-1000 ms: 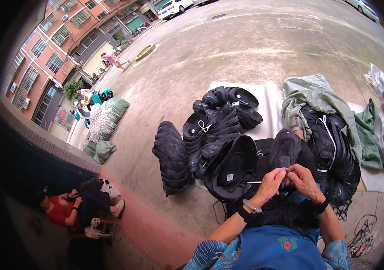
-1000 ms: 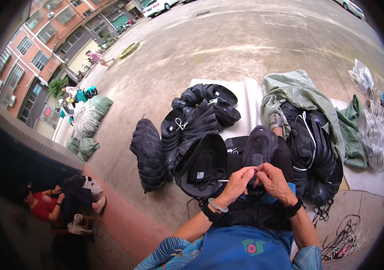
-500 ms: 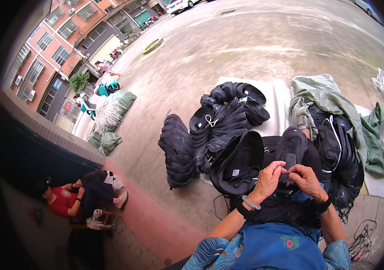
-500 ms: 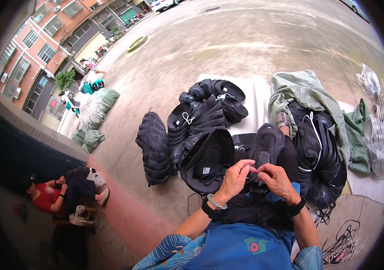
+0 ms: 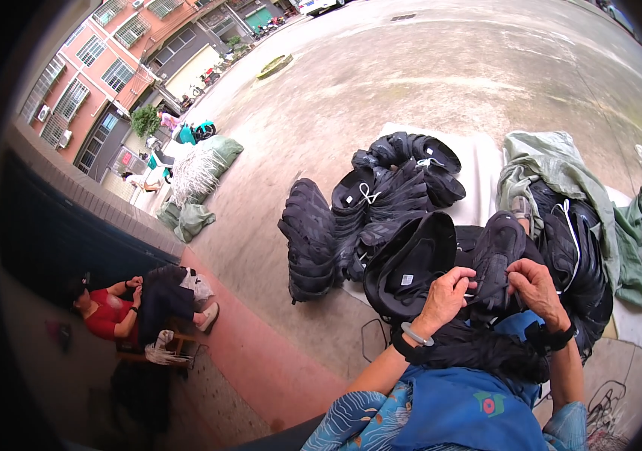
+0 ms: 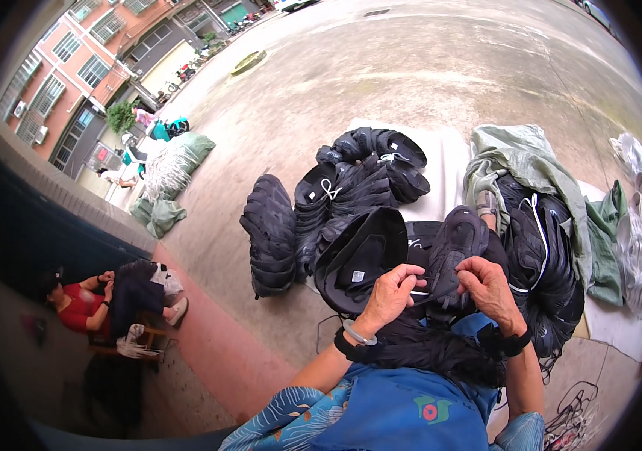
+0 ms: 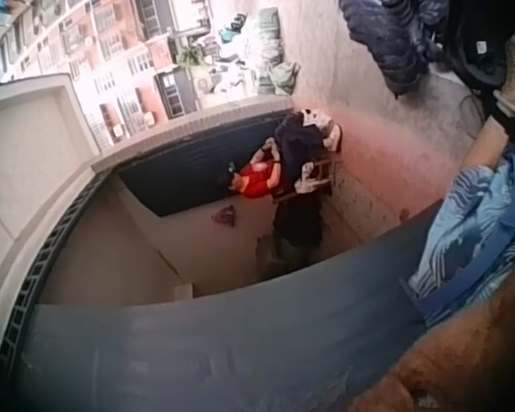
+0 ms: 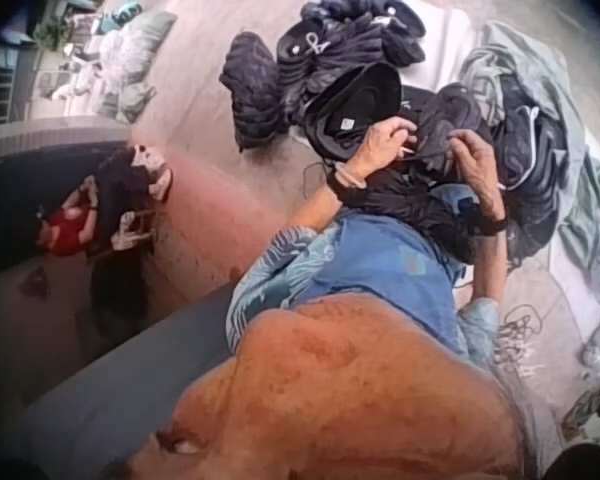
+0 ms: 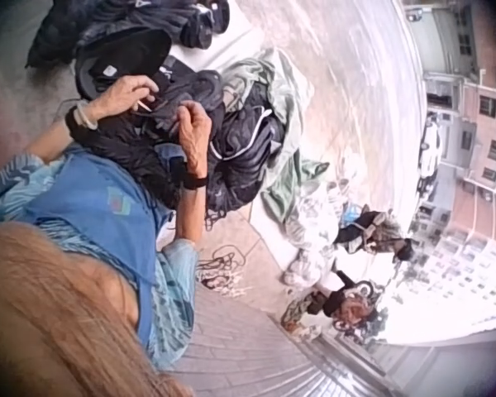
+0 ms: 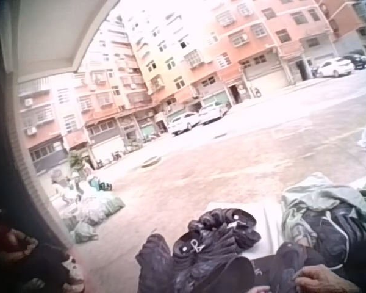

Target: Lacing a pair of black sneakers while sitting outside a workshop.

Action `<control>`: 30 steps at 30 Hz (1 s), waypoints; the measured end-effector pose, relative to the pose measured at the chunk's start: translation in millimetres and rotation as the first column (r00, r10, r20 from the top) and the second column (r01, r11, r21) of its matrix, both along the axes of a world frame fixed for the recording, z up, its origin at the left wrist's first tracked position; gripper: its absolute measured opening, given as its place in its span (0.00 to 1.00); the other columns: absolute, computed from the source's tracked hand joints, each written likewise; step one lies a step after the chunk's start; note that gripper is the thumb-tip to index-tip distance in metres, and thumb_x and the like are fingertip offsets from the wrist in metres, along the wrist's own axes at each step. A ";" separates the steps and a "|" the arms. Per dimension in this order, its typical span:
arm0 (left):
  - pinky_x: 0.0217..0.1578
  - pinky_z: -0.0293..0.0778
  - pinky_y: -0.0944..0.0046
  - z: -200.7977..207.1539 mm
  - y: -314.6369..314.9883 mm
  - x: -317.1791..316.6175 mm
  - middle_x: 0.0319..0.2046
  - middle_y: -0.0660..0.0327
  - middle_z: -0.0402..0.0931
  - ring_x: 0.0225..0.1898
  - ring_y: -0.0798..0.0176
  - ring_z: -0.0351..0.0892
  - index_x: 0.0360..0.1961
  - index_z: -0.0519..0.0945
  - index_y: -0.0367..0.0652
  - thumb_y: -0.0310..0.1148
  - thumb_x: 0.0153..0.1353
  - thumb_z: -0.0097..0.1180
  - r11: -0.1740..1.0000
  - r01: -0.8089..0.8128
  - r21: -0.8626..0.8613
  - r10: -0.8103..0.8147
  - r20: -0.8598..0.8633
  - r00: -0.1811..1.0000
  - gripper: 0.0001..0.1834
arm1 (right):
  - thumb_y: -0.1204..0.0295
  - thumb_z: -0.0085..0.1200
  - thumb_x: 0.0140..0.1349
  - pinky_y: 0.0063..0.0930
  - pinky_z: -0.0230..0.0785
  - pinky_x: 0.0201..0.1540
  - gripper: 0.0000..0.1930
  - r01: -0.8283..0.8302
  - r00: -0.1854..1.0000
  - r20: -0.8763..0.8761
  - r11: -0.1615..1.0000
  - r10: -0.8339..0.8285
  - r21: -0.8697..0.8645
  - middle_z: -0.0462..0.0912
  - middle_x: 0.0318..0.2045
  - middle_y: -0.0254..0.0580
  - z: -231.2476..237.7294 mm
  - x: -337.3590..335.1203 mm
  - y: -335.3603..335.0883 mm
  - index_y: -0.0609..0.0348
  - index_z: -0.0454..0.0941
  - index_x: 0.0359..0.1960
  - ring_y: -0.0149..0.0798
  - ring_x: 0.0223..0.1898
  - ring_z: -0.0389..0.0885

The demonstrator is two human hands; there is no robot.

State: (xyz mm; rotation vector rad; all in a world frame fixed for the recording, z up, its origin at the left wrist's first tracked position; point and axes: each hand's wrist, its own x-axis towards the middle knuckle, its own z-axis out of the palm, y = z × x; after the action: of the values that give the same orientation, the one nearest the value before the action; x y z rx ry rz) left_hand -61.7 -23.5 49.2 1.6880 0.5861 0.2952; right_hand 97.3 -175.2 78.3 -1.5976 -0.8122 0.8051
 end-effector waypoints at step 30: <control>0.40 0.70 0.66 -67.8 18.9 94.7 0.29 0.61 0.77 0.33 0.68 0.73 0.34 0.77 0.35 0.31 0.62 0.54 0.989 -0.023 0.143 0.024 0.000 1.000 0.08 | 0.72 0.53 0.55 0.37 0.71 0.38 0.08 0.257 0.913 0.336 0.966 -0.232 -0.029 0.80 0.27 0.52 -90.8 49.7 -1.6 0.64 0.78 0.31 0.51 0.33 0.80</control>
State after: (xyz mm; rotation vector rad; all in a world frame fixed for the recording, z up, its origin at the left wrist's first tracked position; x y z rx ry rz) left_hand 33.1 -4.6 -18.6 1.8201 0.5982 0.3597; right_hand 147.0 -176.8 -12.4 -1.8869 -0.8016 0.3939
